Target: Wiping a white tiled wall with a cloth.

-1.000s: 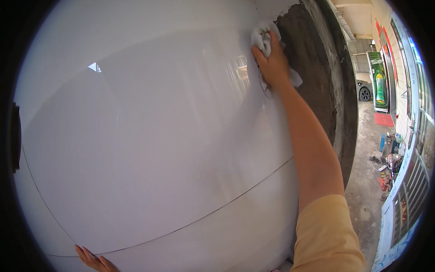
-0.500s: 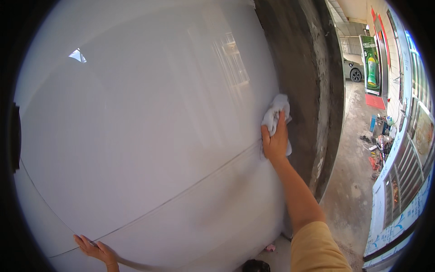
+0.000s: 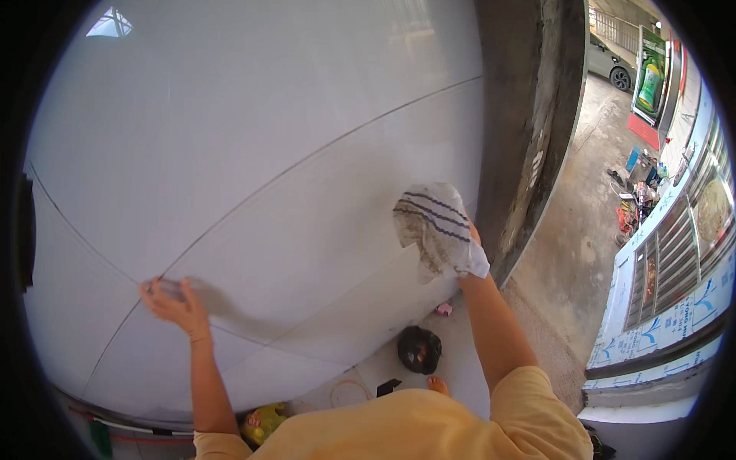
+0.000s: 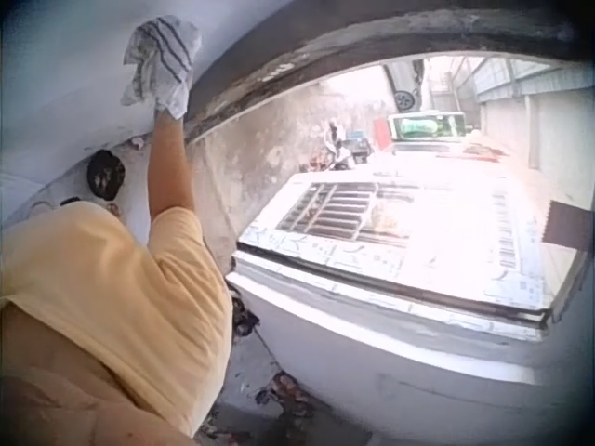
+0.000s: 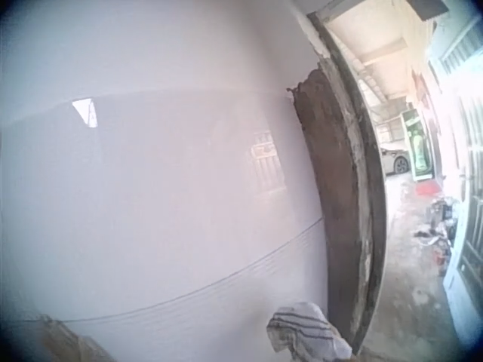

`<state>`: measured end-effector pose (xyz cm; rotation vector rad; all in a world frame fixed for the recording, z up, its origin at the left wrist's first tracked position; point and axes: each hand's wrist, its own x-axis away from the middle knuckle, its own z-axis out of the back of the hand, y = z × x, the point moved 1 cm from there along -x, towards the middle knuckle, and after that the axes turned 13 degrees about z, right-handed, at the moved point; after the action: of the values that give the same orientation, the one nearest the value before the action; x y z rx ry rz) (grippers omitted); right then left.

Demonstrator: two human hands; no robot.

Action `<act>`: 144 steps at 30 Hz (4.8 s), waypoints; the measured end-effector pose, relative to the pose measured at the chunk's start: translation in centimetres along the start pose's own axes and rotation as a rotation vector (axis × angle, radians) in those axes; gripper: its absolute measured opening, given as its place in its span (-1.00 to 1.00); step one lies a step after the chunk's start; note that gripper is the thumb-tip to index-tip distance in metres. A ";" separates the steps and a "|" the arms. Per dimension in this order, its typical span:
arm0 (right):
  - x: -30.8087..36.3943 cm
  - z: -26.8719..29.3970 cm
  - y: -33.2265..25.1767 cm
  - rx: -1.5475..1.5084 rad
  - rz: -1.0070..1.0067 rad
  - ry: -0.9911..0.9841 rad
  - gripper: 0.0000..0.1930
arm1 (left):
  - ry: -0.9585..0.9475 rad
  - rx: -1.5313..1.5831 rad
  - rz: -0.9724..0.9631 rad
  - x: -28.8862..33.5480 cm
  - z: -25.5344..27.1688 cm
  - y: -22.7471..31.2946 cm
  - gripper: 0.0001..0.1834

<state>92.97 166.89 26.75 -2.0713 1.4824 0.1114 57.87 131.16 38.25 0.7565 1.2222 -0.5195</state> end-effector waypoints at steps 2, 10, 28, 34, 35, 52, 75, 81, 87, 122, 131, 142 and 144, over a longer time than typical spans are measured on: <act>1.9 -3.1 0.6 0.058 -0.039 -0.005 -0.53 | -0.289 0.217 -0.020 4.1 1.3 4.5 -0.59; 8.7 -10.1 3.5 0.193 -0.310 0.201 -0.40 | -0.875 0.823 -0.171 12.3 7.7 22.5 -0.49; 12.2 -4.5 1.1 0.304 -0.411 -0.077 -0.53 | -1.232 1.528 1.412 4.9 1.5 19.9 -0.78; 11.1 -3.9 2.5 -0.173 -0.392 0.374 -0.69 | -1.614 0.930 1.419 14.3 -2.9 15.6 -0.78; 11.1 -5.8 2.7 -0.177 -0.401 0.371 -0.69 | -1.761 0.642 1.148 17.9 -4.2 12.9 -0.77; 13.4 -5.4 2.1 -0.060 -0.658 0.176 -0.56 | -0.984 0.673 -0.031 11.9 4.4 19.5 -0.95; 15.7 -1.9 4.3 0.095 -0.322 -0.011 -0.67 | -2.053 1.498 0.808 15.7 6.2 20.7 -0.17; 13.2 -6.2 2.3 -0.209 -0.517 0.065 -0.64 | -2.083 1.293 1.004 14.9 6.7 19.6 -0.28; 12.4 -3.0 0.0 1.215 -0.583 -0.058 -0.59 | -1.710 1.321 1.074 14.8 6.3 20.3 -0.52; 8.7 -8.4 -0.5 0.175 -0.279 0.316 -0.34 | -0.789 0.667 -0.196 7.1 3.9 20.0 -0.31; -15.6 -17.1 -3.5 0.908 0.979 0.048 -0.24 | -0.109 -0.032 -0.214 4.3 -4.9 9.5 -0.31; -28.3 -28.1 -8.0 1.555 1.696 -0.031 -0.41 | 0.045 -0.179 -0.293 5.3 -6.4 8.1 -0.32; -32.0 -30.2 -14.0 1.650 1.629 0.172 -0.44 | 0.022 -0.178 -0.296 5.5 -6.6 8.4 -0.31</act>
<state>85.49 181.62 69.85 0.5579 1.8115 -0.4977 61.23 141.84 33.95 0.4336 1.3901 -0.6353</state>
